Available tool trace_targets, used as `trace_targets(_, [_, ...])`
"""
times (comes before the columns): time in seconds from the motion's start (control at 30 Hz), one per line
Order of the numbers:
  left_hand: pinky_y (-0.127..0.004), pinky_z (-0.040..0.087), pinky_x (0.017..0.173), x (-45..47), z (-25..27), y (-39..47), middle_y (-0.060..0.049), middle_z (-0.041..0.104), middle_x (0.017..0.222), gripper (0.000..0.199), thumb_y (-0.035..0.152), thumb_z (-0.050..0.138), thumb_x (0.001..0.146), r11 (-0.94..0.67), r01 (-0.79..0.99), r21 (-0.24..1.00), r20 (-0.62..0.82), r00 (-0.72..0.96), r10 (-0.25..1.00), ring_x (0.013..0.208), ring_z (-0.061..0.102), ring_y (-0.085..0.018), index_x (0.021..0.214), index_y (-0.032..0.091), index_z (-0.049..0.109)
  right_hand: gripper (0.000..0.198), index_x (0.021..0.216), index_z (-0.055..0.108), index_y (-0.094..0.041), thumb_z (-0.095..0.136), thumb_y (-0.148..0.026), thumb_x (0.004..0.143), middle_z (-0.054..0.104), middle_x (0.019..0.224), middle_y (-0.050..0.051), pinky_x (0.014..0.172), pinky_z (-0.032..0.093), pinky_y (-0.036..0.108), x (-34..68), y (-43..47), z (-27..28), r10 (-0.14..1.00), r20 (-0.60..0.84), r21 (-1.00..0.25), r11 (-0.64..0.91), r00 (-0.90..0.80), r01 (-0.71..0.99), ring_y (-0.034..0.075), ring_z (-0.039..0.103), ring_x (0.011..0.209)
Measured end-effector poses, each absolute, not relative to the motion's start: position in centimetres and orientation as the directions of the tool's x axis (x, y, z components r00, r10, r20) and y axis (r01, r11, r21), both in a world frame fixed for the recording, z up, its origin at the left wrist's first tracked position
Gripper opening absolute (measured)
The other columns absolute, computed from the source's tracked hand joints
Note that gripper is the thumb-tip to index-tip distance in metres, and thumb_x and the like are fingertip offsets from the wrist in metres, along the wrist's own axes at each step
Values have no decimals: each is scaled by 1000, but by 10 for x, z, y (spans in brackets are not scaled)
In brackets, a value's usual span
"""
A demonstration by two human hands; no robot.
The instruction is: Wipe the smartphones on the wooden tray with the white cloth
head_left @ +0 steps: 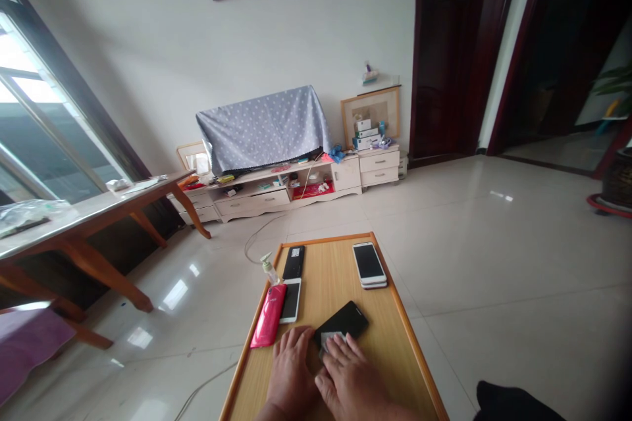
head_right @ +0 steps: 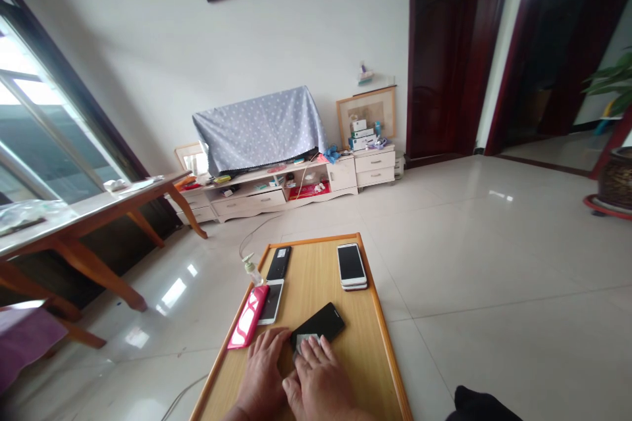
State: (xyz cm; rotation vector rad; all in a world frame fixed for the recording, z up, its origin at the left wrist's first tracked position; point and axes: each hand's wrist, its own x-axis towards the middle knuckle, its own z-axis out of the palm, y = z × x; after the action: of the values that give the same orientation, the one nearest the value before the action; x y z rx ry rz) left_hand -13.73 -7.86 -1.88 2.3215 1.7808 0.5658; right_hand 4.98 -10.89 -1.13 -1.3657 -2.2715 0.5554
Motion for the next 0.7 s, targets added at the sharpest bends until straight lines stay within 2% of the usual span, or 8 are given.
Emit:
trace_targets(0.13, [-44,41,108,-139,-20,-78,-8,63,130,57,34,68,70,-280,896,344,199,223,954,121,56,-28,126,25,62,52,137,60,-18,37,-49,103,49,148,12,122,23,51,47,-108,-7,883,149,-561,446,-444,698,30,43,141])
trace_targets(0.33, [-47,42,107,-133,-11,-82,-9,63,130,58,43,69,70,-260,895,362,207,194,959,121,56,-31,125,26,63,52,136,62,-17,32,-46,104,51,147,13,122,22,51,79,-77,-5,952,186,-494,304,-243,815,28,43,141])
trace_targets(0.47, [-46,40,109,-132,-9,-83,-8,62,130,59,41,70,69,-245,898,366,194,183,964,123,55,-30,125,26,63,54,138,60,-13,33,-46,103,48,149,16,122,22,52,81,-72,-8,959,201,-460,274,-202,844,30,39,144])
trace_targets(0.53, [-46,40,109,-134,-11,-82,-8,62,130,58,41,69,70,-245,896,370,192,184,964,123,55,-29,125,26,62,54,138,60,-16,33,-47,104,47,150,14,122,23,50,70,-81,-10,949,193,-486,312,-248,816,29,39,144])
trace_targets(0.7, [-45,41,107,-138,-16,-80,-9,63,128,51,33,65,73,-279,884,376,204,215,955,119,57,-28,124,26,62,51,137,61,-19,35,-48,103,50,149,11,122,24,49,45,-102,-12,859,174,-535,493,-482,686,28,43,141])
